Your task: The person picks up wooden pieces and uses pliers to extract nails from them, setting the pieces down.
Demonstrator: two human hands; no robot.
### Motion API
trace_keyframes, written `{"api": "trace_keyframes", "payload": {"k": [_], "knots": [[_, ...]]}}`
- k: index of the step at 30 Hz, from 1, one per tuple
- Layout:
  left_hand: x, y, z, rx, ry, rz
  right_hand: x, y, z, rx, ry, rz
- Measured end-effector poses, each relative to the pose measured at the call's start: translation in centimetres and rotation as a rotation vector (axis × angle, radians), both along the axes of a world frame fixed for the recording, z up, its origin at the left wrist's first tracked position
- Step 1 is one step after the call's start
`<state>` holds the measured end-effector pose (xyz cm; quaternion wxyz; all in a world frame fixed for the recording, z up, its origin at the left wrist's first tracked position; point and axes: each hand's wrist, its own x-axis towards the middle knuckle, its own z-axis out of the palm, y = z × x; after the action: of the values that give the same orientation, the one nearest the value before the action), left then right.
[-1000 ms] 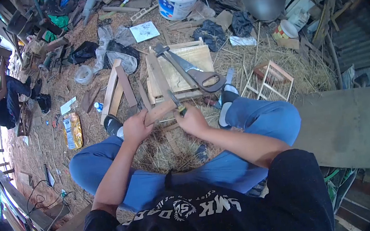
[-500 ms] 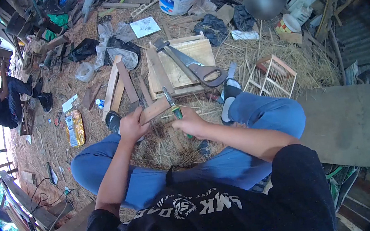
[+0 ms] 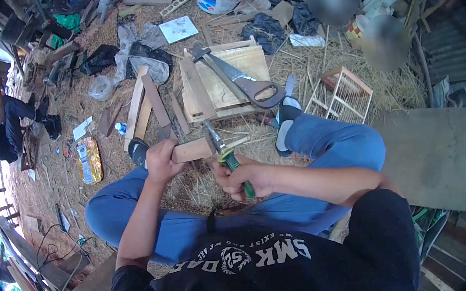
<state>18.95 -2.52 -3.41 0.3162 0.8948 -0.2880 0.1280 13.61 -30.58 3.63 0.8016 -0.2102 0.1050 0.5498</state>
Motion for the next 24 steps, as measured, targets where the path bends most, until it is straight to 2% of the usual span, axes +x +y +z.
{"api": "trace_keyframes", "payload": {"k": [1, 2, 4, 13, 15, 16, 18, 19, 20, 22, 24], "knots": [[0.0, 0.0, 0.0, -0.003, -0.004, -0.002, 0.2, -0.5, -0.6, 0.157, 0.05, 0.084], [0.0, 0.0, 0.1, -0.015, 0.018, -0.009, 0.2, -0.8, -0.9, 0.15, 0.044, 0.087], [0.1, 0.1, 0.4, -0.022, 0.032, -0.011, 0.0, -0.8, -1.5, 0.426, 0.213, 0.118], [-0.4, 1.1, -0.7, -0.033, 0.068, -0.081, -1.2, 0.2, 0.4, 0.698, 0.341, 0.154], [-1.1, 1.1, -1.9, -0.419, 0.173, -0.081, -1.9, 1.1, 2.8, 1.067, 0.666, 0.185], [-1.1, 1.4, -2.0, -0.422, 0.149, -0.071, -1.6, 1.1, 3.7, 1.057, 0.655, 0.208], [-1.1, 2.1, -1.8, -0.396, 0.223, 0.119, -0.7, 1.2, 4.9, 0.999, 0.437, 0.198], [-1.2, 1.9, -1.5, -0.451, 0.215, 0.183, 0.3, 0.7, 4.7, 0.888, 0.35, 0.125], [-0.9, 1.7, -1.7, -0.453, 0.203, 0.186, 1.4, 0.4, 4.6, 0.885, 0.342, 0.135], [-0.4, 1.6, -3.5, -0.696, 0.47, 0.497, 3.8, 0.0, 3.9, 0.231, 0.139, -0.15], [0.2, 2.4, -4.9, -0.737, 0.522, 0.444, 6.9, -0.8, 0.0, -0.263, -0.079, -0.174]]}}
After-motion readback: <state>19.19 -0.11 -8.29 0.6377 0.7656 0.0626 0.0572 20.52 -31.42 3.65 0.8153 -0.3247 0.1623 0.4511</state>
